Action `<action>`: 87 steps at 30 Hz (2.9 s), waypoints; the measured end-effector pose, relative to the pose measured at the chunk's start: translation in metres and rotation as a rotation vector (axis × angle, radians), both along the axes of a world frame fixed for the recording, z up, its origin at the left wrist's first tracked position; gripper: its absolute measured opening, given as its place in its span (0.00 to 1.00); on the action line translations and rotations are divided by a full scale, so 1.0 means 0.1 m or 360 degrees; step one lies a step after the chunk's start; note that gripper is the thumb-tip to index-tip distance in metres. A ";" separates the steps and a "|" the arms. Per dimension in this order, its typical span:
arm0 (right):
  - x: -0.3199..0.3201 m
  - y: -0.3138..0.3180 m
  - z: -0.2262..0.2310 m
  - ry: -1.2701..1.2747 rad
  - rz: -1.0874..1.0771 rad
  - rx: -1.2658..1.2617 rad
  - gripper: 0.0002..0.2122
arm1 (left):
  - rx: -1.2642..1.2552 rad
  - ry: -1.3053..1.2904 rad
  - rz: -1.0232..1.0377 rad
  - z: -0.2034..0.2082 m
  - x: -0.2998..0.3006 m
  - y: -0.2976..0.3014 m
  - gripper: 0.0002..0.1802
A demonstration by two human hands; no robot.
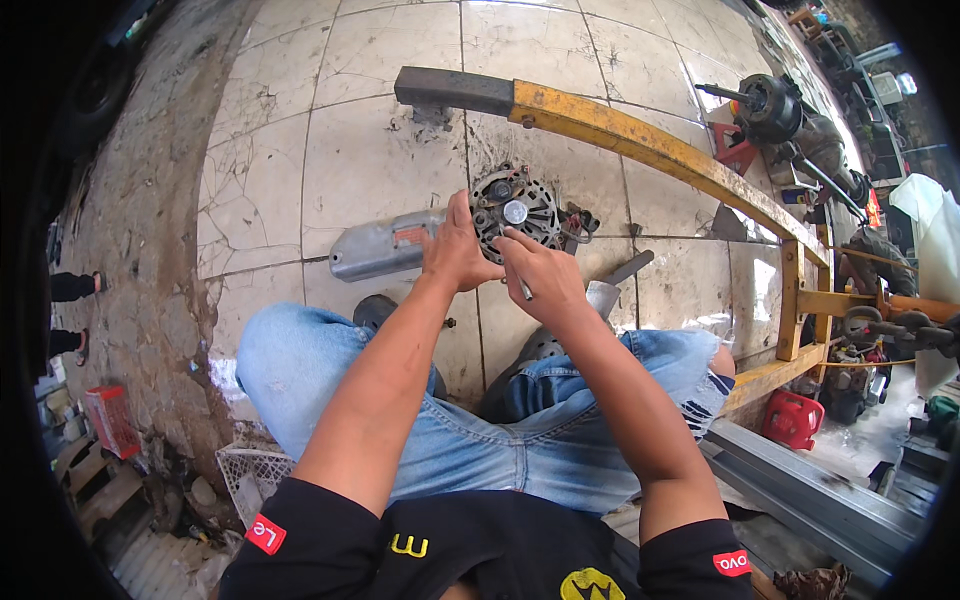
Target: The person sits on the floor and uses a screwdriver to adjust components on a disassembled alternator. They then use a hammer to tap parts and a sanding block to clean the surface of the alternator.
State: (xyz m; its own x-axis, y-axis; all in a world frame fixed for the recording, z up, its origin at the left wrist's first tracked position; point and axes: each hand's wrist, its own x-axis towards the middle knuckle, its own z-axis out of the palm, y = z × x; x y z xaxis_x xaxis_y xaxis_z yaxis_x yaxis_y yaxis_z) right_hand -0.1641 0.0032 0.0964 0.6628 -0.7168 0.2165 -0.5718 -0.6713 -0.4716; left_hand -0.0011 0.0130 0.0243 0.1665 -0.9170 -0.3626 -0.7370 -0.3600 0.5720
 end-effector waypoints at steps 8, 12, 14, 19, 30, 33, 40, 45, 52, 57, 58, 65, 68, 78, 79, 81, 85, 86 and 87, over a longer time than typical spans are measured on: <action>-0.06 0.00 -0.02 -0.0001 0.0025 0.0001 0.13 | 0.0017 0.0015 0.0025 -0.02 -0.01 0.01 0.77; -0.01 -0.04 -0.03 0.0034 -0.0035 -0.0002 0.13 | -0.0043 0.0029 0.0021 -0.03 -0.02 -0.01 0.77; -0.11 -0.02 -0.08 0.0040 -0.0045 0.0063 0.12 | -0.0041 0.0007 0.0026 -0.04 -0.02 0.02 0.76; 0.04 -0.04 0.02 -0.0103 -0.0006 -0.0027 0.10 | -0.0046 0.0043 0.0034 -0.03 -0.01 0.03 0.74; -0.03 0.01 0.03 0.0072 -0.0009 -0.0006 0.10 | -0.0004 0.0043 0.0021 -0.01 0.00 0.00 0.76; -0.10 -0.02 0.04 0.0139 -0.0032 0.0038 0.10 | 0.0025 0.0008 0.0006 0.02 -0.01 -0.01 0.76; -0.15 -0.05 0.02 -0.0101 -0.0062 0.0109 0.11 | 0.0033 0.0013 -0.0008 -0.03 0.02 -0.01 0.77; -0.18 -0.01 -0.02 -0.0112 -0.0052 0.0142 0.11 | 0.0029 -0.0006 -0.0005 -0.01 -0.02 -0.01 0.78; -0.36 -0.10 0.10 -0.0326 -0.0287 0.0301 0.09 | 0.0091 -0.0155 -0.0070 0.03 0.00 0.05 0.76; -0.52 0.01 0.00 -0.0358 -0.0537 0.0433 0.09 | 0.0039 -0.0080 -0.0143 0.07 0.10 0.13 0.68; -0.53 0.02 0.01 -0.0307 -0.0614 0.0474 0.09 | 0.0039 -0.0061 -0.0138 0.08 0.11 0.15 0.67; -0.64 -0.05 -0.02 -0.0364 -0.0732 0.0456 0.09 | 0.0018 0.0075 -0.0058 0.12 0.14 0.22 0.61; -0.61 -0.03 -0.05 -0.0449 -0.0665 0.0438 0.09 | 0.0041 0.0105 -0.0066 0.17 0.14 0.23 0.61; -0.43 -0.06 -0.23 -0.0471 -0.0110 0.0122 0.12 | -0.0053 -0.0153 -0.0052 0.13 -0.01 0.15 0.75; -0.41 -0.07 -0.26 -0.0468 -0.0066 0.0016 0.12 | -0.0043 -0.0175 -0.0041 0.12 -0.02 0.11 0.76; -0.40 -0.02 -0.23 -0.0335 -0.0132 -0.0016 0.11 | -0.0013 -0.0195 -0.0101 0.13 0.04 0.02 0.77; -0.31 0.06 -0.08 -0.0144 -0.0156 0.0096 0.12 | 0.0163 -0.0369 -0.0281 0.22 0.11 -0.10 0.78; -0.35 0.07 -0.08 -0.0157 -0.0145 0.0102 0.12 | 0.0134 -0.0366 -0.0282 0.20 0.10 -0.10 0.78; -0.40 0.08 -0.08 -0.0172 -0.0134 0.0106 0.11 | 0.0103 -0.0364 -0.0282 0.19 0.09 -0.09 0.78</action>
